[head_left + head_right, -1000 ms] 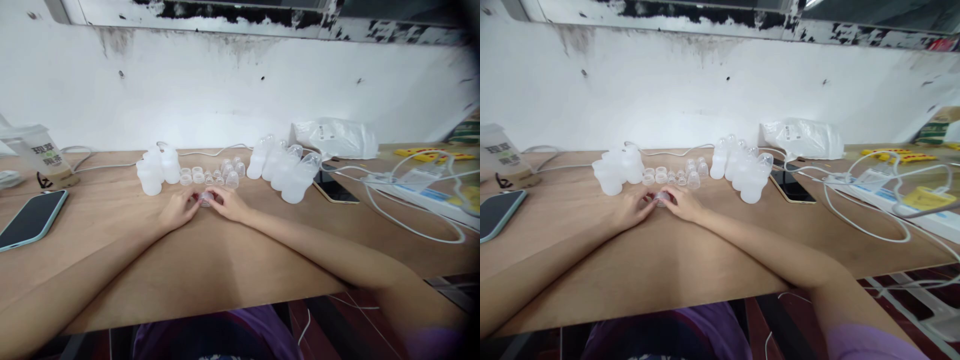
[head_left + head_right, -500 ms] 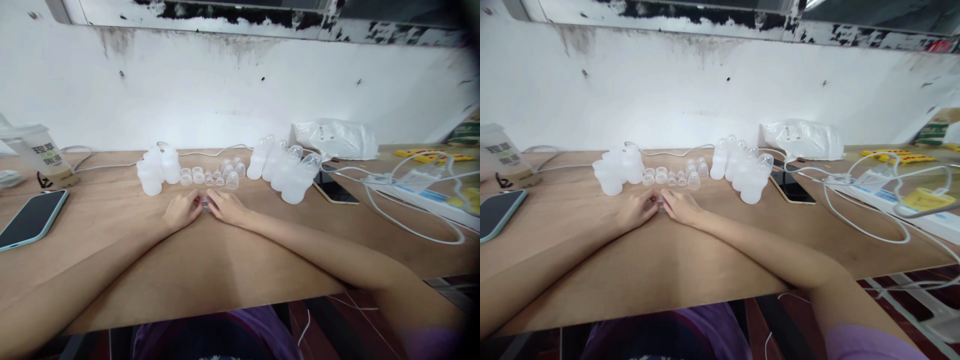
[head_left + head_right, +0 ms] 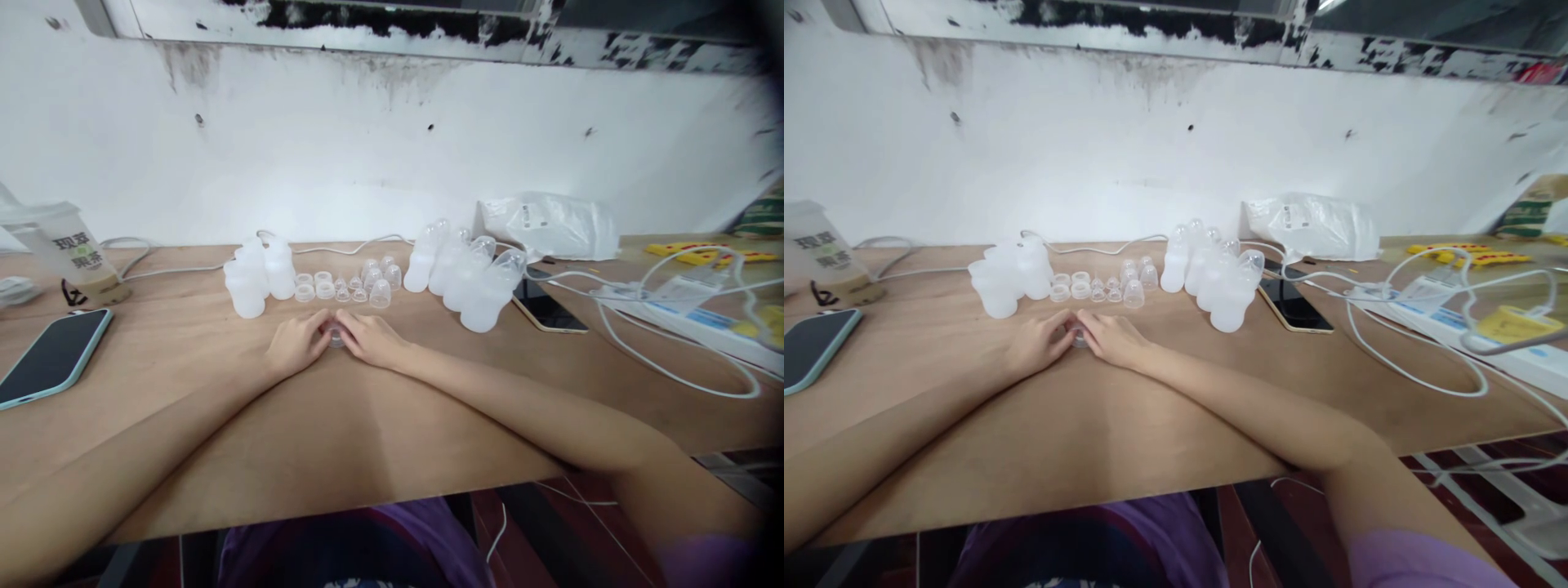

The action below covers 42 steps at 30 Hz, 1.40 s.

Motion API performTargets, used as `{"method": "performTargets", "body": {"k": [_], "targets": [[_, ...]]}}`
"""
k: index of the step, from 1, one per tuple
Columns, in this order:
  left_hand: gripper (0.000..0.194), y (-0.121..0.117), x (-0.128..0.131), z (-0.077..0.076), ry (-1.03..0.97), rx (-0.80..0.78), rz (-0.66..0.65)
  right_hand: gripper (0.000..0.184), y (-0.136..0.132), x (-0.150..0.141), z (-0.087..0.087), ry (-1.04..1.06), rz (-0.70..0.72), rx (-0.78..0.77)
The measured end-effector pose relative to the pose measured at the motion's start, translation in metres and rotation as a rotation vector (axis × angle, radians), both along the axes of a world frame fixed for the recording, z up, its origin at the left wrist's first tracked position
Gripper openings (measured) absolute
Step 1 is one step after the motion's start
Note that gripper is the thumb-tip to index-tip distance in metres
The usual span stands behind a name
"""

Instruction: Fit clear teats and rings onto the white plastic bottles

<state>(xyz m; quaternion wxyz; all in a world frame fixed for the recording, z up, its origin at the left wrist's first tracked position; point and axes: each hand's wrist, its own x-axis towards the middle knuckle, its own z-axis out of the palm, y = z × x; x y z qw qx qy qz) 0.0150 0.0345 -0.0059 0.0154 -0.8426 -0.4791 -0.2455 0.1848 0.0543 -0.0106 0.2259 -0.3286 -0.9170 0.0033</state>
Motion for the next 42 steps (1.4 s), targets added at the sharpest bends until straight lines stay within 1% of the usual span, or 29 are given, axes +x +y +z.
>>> {"method": "performTargets", "body": {"k": [2,6,9,14,21,27,35,42], "targets": [[0.010,0.0004,-0.0014,0.0005,-0.032,-0.025,-0.021,0.020,-0.0015,0.0012,0.0019,0.004,-0.002,-0.023],[0.015,0.0025,-0.0046,0.0012,-0.055,-0.040,-0.119,0.030,-0.0031,0.0040,0.0036,0.003,-0.008,-0.050],[0.015,0.0045,-0.0061,0.0009,-0.086,-0.035,-0.151,0.030,-0.0019,0.0049,0.0023,0.042,0.002,-0.072],[0.014,0.0062,-0.0056,0.0000,-0.125,-0.061,-0.150,0.028,0.0007,0.0038,0.0004,0.086,0.034,-0.084],[0.012,0.0057,-0.0027,-0.0005,-0.163,-0.100,-0.139,0.031,0.0004,0.0013,0.0004,0.085,0.008,-0.103],[0.007,0.0068,0.0002,-0.0018,-0.158,-0.094,-0.111,0.029,0.0028,-0.0010,-0.0026,0.115,0.011,-0.120],[0.015,0.0069,-0.0018,-0.0028,-0.195,-0.162,-0.117,0.030,0.0012,0.0021,0.0008,0.120,0.036,-0.134],[0.012,0.0065,0.0013,-0.0017,-0.209,-0.154,-0.109,0.035,0.0024,-0.0019,-0.0015,0.117,0.012,-0.132]]}}
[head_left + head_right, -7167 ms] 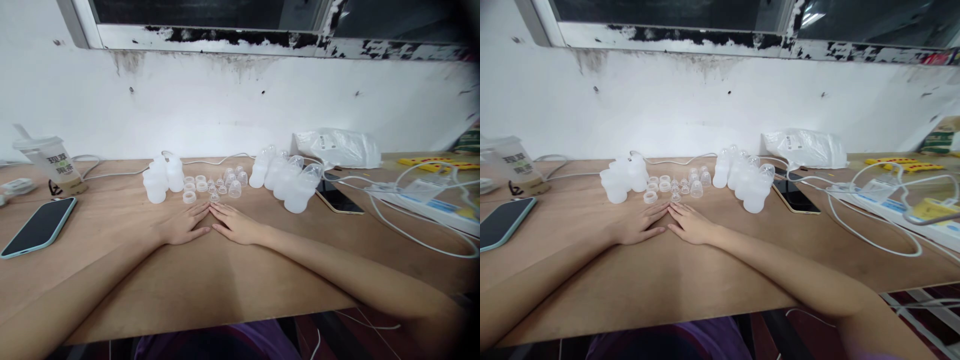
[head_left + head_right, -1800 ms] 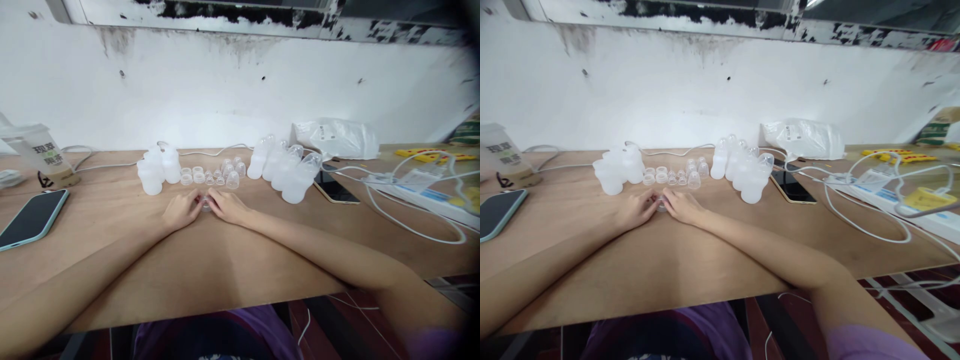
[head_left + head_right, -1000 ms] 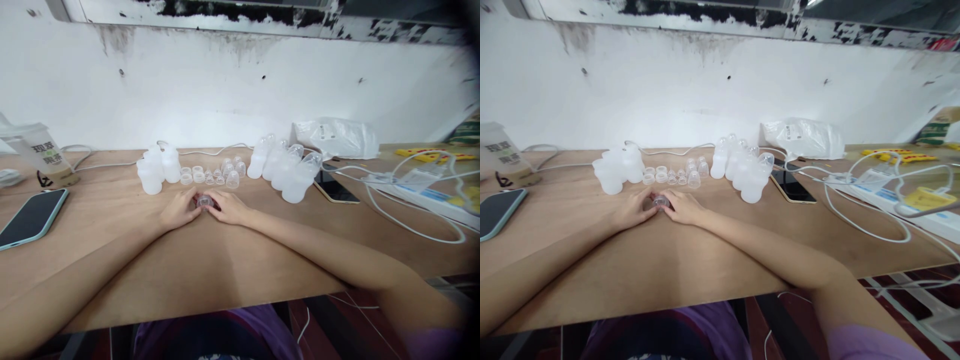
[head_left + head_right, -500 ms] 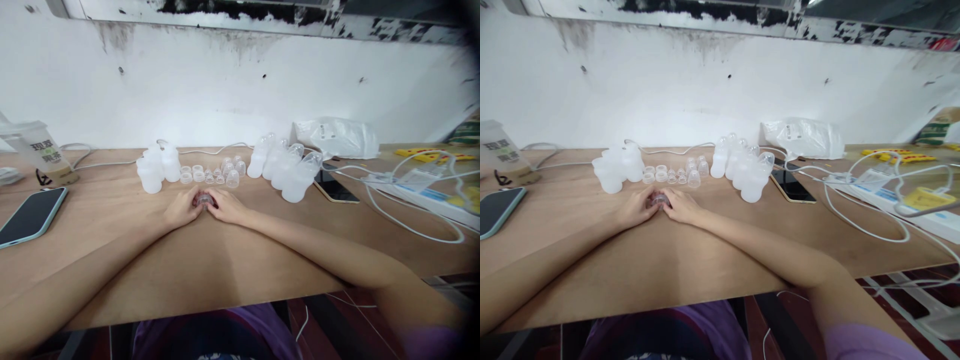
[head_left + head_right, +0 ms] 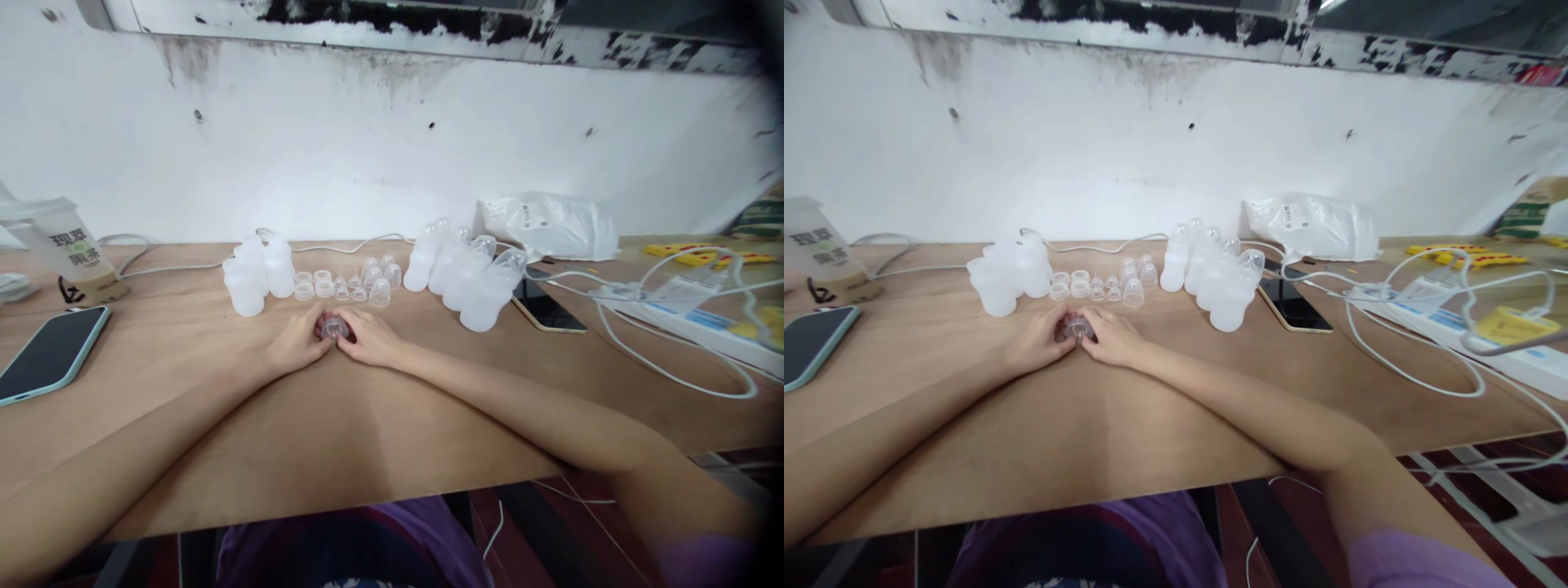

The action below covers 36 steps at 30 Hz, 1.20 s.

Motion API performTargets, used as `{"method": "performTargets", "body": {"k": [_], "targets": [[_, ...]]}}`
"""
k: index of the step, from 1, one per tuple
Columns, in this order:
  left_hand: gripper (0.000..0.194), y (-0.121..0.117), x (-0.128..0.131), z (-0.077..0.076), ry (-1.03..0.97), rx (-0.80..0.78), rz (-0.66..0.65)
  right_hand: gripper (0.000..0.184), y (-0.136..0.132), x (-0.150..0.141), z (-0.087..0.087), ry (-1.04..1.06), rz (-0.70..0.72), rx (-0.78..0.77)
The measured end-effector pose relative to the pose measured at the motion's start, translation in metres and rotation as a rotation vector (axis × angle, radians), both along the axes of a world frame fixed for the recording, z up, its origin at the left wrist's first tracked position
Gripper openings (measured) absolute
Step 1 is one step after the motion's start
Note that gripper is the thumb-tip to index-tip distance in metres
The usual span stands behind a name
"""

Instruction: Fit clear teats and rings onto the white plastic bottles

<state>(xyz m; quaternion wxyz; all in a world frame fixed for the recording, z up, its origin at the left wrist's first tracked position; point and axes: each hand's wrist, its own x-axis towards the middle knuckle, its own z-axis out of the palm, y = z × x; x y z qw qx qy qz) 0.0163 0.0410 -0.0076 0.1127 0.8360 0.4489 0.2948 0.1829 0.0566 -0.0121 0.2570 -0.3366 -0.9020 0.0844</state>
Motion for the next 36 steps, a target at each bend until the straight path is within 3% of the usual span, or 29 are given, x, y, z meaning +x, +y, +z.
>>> {"method": "performTargets", "body": {"k": [17,30,33,36], "targets": [[0.006,0.003,0.004,0.000,-0.043,-0.007,0.006,0.023,0.002,-0.003,0.000,0.033,-0.035,-0.044],[0.009,-0.002,0.002,-0.004,0.090,0.057,0.066,0.027,-0.001,0.000,0.000,0.096,0.047,-0.010],[0.027,-0.003,-0.006,0.001,0.113,0.280,0.136,0.025,0.004,0.002,0.000,0.271,0.026,-0.062],[0.039,0.004,-0.027,0.009,-0.022,0.642,0.308,0.019,0.013,0.004,-0.002,0.497,-0.019,-0.291]]}}
